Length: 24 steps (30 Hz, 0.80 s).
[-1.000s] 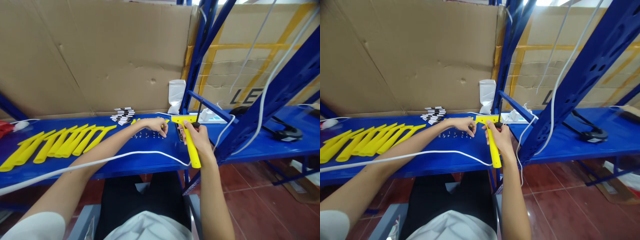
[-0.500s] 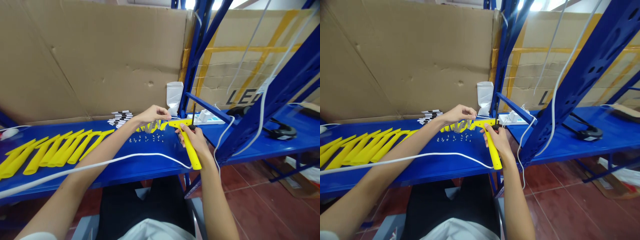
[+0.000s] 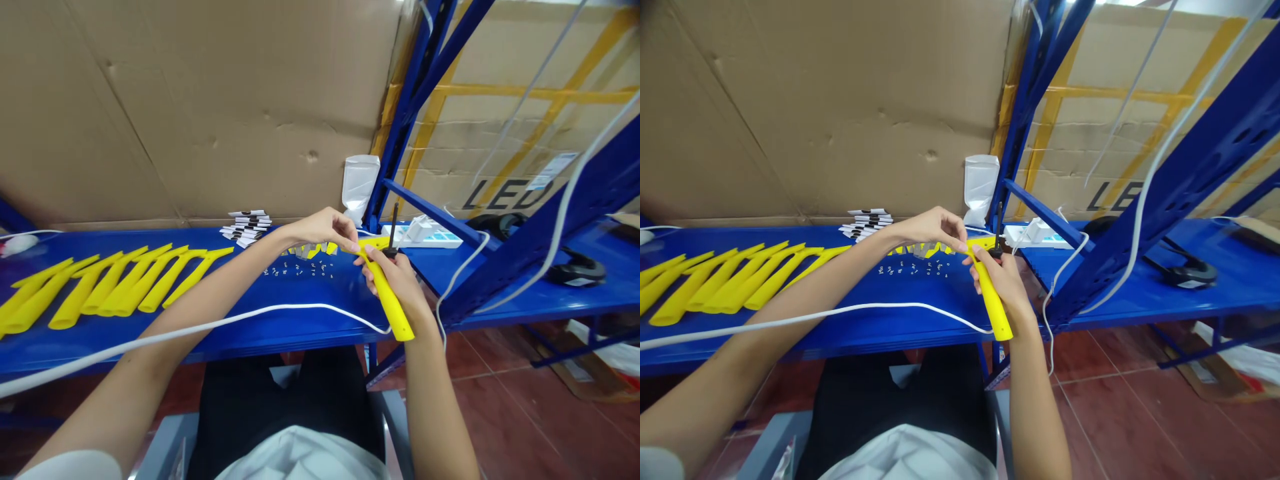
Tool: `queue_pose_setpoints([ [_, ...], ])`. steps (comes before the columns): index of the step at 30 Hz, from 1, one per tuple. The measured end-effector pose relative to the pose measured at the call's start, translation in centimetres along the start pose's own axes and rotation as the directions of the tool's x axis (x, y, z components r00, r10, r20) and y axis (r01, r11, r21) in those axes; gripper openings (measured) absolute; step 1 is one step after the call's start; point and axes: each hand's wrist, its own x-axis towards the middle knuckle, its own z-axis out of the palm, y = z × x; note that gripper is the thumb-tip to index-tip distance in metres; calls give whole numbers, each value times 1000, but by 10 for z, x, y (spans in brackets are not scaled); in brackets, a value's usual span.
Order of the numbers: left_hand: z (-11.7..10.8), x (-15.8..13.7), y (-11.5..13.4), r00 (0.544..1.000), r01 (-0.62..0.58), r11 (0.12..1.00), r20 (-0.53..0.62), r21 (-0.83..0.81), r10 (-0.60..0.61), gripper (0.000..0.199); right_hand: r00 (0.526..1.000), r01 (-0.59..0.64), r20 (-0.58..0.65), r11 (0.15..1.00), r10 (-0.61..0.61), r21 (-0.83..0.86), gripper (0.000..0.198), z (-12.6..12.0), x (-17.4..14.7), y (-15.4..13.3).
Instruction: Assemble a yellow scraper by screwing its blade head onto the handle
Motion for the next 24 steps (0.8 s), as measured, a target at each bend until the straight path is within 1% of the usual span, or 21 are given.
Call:
queue_pose_setpoints([
  [3,0,1,-5,999,42,997,28,-61,-40,33,1000,7,14,1000,-7,-12,53,0,0,1],
  [5,0,2,-8,998,63,995,23,-80,-62,35,1000,16,26,1000,-15,-22,54,1,0,2],
  [10,-3,1,-7,997,49,998,-59,-34,-51,30,999,20,33,999,-19,-34,53,1,0,1],
  [13,-4,2,-8,996,56,996,-65,-71,-61,30,999,24,34,999,-24,-21,54,2,0,1],
  [14,-5,2,-10,995,51,993,-83,-104,-60,30,999,32,28,999,-31,-15,54,2,0,1],
  [17,-12,3,-23,978,42,981,-194,-189,-79,30,996,89,-7,996,-89,10,54,2,0,2],
  [19,-19,3,-36,974,60,990,-209,-126,-86,31,987,155,-40,987,-154,40,54,2,-2,2],
  [22,-28,2,-58,990,58,994,-130,89,-47,29,965,255,-90,963,-247,90,56,5,-6,0],
  [24,-31,1,-68,996,37,987,-83,158,-24,28,949,300,-129,949,-287,98,57,7,-10,-2],
])
